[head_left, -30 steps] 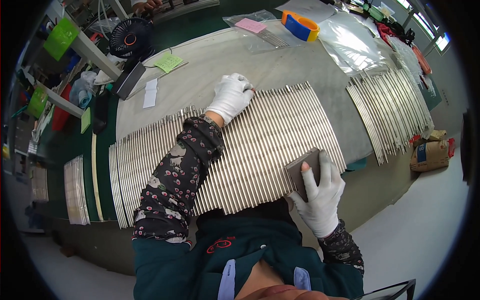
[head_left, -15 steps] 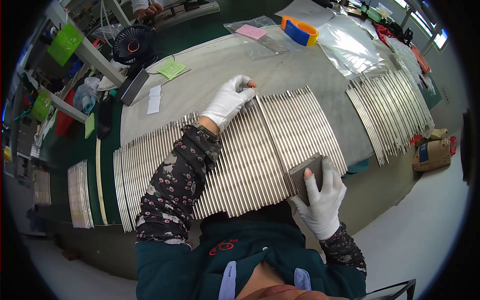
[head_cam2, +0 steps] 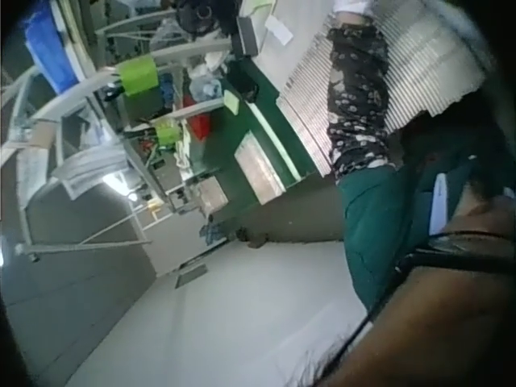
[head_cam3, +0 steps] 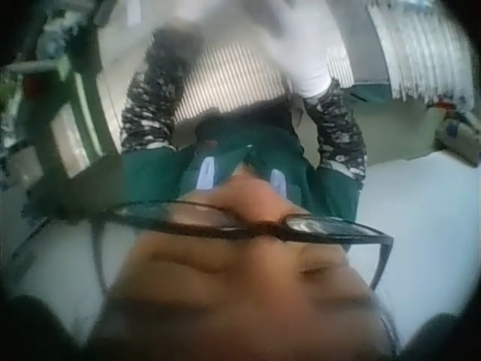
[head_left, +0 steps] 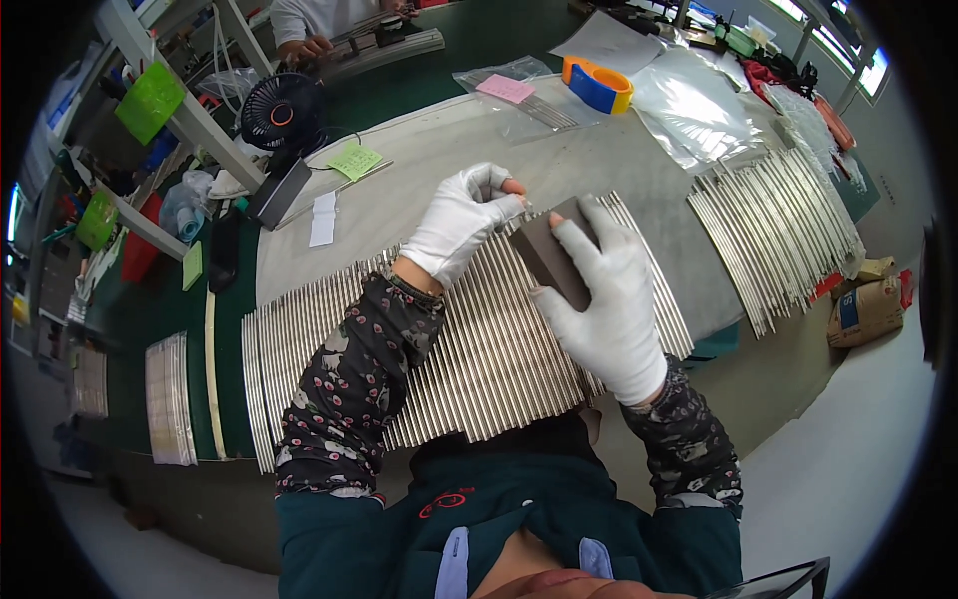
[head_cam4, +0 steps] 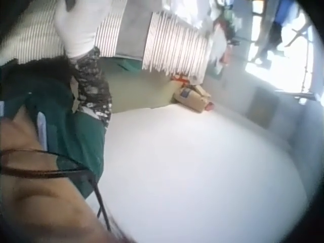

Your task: Sanding and organizing batches of metal tubes on a factory workbench using a sanding block.

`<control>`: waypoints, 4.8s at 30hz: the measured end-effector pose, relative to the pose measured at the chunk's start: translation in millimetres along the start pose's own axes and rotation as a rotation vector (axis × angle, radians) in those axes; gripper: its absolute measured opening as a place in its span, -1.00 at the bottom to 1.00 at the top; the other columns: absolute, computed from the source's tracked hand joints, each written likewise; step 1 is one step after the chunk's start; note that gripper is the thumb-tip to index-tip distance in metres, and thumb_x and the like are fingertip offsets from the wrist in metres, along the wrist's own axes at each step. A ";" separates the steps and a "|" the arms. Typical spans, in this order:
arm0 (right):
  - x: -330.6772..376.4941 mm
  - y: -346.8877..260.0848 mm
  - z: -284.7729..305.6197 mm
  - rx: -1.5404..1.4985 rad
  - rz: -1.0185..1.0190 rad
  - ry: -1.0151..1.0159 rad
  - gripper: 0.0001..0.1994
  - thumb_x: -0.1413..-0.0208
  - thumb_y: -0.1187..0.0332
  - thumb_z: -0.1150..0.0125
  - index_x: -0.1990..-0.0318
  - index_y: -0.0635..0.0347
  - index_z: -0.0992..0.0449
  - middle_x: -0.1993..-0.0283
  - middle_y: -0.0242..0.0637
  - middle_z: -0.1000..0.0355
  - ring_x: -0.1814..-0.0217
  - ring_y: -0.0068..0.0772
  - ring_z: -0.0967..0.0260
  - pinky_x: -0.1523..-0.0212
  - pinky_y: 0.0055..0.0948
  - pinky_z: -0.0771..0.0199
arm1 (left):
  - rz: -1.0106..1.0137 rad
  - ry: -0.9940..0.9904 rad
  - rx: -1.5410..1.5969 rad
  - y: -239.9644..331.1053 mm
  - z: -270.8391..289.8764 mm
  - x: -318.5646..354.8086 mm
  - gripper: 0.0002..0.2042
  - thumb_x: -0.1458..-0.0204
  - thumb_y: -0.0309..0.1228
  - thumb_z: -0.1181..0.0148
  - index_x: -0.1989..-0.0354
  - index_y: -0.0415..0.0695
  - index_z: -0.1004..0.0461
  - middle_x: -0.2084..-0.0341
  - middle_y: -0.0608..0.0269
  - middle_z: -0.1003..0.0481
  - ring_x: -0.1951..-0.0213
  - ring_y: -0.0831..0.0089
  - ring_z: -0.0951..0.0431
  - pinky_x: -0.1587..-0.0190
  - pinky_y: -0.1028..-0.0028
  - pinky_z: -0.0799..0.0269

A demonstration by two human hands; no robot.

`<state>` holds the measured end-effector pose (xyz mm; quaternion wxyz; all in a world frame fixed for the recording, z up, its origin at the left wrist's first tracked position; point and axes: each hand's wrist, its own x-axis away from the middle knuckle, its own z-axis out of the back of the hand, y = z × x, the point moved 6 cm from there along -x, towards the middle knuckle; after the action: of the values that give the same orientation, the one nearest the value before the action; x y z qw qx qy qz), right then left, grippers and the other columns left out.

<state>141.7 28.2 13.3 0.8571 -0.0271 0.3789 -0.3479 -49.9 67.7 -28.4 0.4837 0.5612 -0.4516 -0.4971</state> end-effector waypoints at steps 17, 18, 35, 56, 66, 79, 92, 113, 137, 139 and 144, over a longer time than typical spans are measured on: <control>-11.0 -2.1 -11.1 -0.020 0.168 -0.093 -0.47 0.16 0.28 -0.40 -0.07 0.19 -0.58 -0.18 0.16 -0.39 -0.06 0.09 -0.41 -0.09 -0.06 -0.44 | 0.023 0.007 0.046 -12.3 1.5 -3.2 -0.83 -0.14 -0.52 -0.30 0.13 -0.23 -0.51 0.33 0.24 -0.60 0.38 0.62 -0.55 0.32 0.62 -0.46; -11.5 9.0 -14.1 0.007 0.079 -0.115 -0.47 0.16 0.28 -0.40 -0.08 0.18 -0.59 -0.18 0.14 -0.40 -0.06 0.08 -0.42 -0.09 -0.08 -0.44 | 0.074 0.033 0.011 -16.6 3.8 -3.3 -0.83 -0.14 -0.52 -0.30 0.13 -0.23 -0.50 0.33 0.24 -0.60 0.37 0.61 -0.55 0.32 0.62 -0.47; 53.6 61.8 20.4 0.032 -0.180 -0.063 -0.42 0.18 0.40 -0.39 -0.12 0.27 -0.50 -0.29 0.18 -0.31 -0.18 0.14 -0.31 -0.25 -0.05 -0.31 | 0.196 0.014 -0.315 -48.6 8.4 -31.4 -0.80 -0.06 -0.50 -0.33 0.15 -0.27 -0.57 0.34 0.30 -0.60 0.31 0.59 -0.57 0.17 0.59 -0.47; 79.1 44.9 27.5 0.043 -0.103 -0.155 -0.32 0.27 0.39 -0.43 -0.17 0.15 -0.45 -0.32 0.15 -0.25 -0.17 0.15 -0.29 -0.16 0.01 -0.31 | -0.225 0.043 -1.295 -54.5 10.3 -15.5 -0.73 -0.03 -0.13 -0.28 0.19 0.00 -0.67 0.13 0.17 -0.58 -0.03 0.10 -0.50 -0.09 0.18 -0.45; 96.0 14.3 26.5 0.071 -0.070 -0.378 -0.10 0.46 0.21 -0.65 -0.22 0.11 -0.41 -0.38 0.11 -0.16 -0.25 0.07 -0.25 -0.13 -0.06 -0.27 | -0.105 0.037 -1.265 -53.6 9.9 -22.2 -0.78 0.00 -0.19 -0.30 0.24 0.02 -0.67 0.13 0.16 -0.57 -0.01 0.09 -0.50 -0.09 0.20 -0.43; 114.6 5.5 16.2 0.185 -0.004 -0.331 -0.05 0.45 0.22 -0.65 -0.28 0.03 -0.35 -0.39 0.14 -0.15 -0.32 0.15 -0.23 -0.03 -0.05 -0.30 | -0.003 0.060 -1.291 -63.6 11.5 -33.4 -0.78 -0.06 -0.18 -0.23 0.20 0.06 -0.68 0.14 0.12 -0.58 -0.01 0.05 -0.50 -0.09 0.16 -0.43; 123.1 7.5 14.3 0.197 -0.029 -0.311 -0.02 0.41 0.20 -0.65 -0.33 -0.02 -0.31 -0.42 0.13 -0.12 -0.34 0.16 -0.19 -0.05 -0.04 -0.28 | 0.037 0.058 -1.114 -61.3 19.6 -37.2 -0.72 -0.07 -0.15 -0.21 0.17 -0.01 -0.67 0.17 0.04 -0.60 0.11 0.05 -0.57 -0.04 0.21 -0.48; 0.5 13.1 -20.8 -0.017 -0.016 -0.045 -0.44 0.10 0.25 -0.40 -0.12 0.24 -0.53 -0.20 0.18 -0.36 -0.09 0.11 -0.40 -0.13 -0.08 -0.41 | 0.163 0.057 -0.100 -25.8 5.3 -10.0 -0.86 -0.15 -0.45 -0.30 0.18 -0.20 -0.52 0.39 0.38 -0.55 0.38 0.66 -0.51 0.31 0.63 -0.43; 0.4 45.2 -30.8 0.115 -0.039 -0.087 -0.52 0.11 0.25 -0.38 -0.04 0.18 -0.59 -0.15 0.10 -0.44 -0.09 0.09 -0.42 -0.09 -0.07 -0.47 | 0.154 0.112 -0.085 -39.1 2.7 -9.5 -0.88 -0.14 -0.50 -0.30 0.20 -0.23 -0.52 0.38 0.31 -0.57 0.43 0.62 -0.55 0.38 0.60 -0.52; 4.3 66.7 -16.1 0.166 -0.132 -0.009 -0.51 0.10 0.26 -0.38 -0.05 0.20 -0.59 -0.18 0.11 -0.43 -0.09 0.08 -0.42 -0.10 -0.07 -0.47 | 0.183 0.125 -0.074 -45.7 9.5 -12.9 -0.88 -0.13 -0.50 -0.30 0.20 -0.22 -0.52 0.38 0.33 -0.57 0.43 0.63 -0.54 0.40 0.62 -0.48; 38.6 89.7 12.1 0.070 -0.161 0.015 -0.46 0.08 0.33 -0.39 -0.13 0.28 -0.53 -0.27 0.13 -0.35 -0.15 0.09 -0.35 -0.23 -0.10 -0.35 | 0.130 0.159 -0.506 -60.0 20.7 -27.1 -0.80 -0.10 -0.44 -0.32 0.13 -0.24 -0.55 0.38 0.27 -0.59 0.35 0.50 -0.57 0.20 0.53 -0.50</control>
<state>219.5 69.6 -30.3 0.8238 -0.0249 0.3696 -0.4291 -71.6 100.0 -85.4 0.6735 0.4296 -0.3084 -0.5164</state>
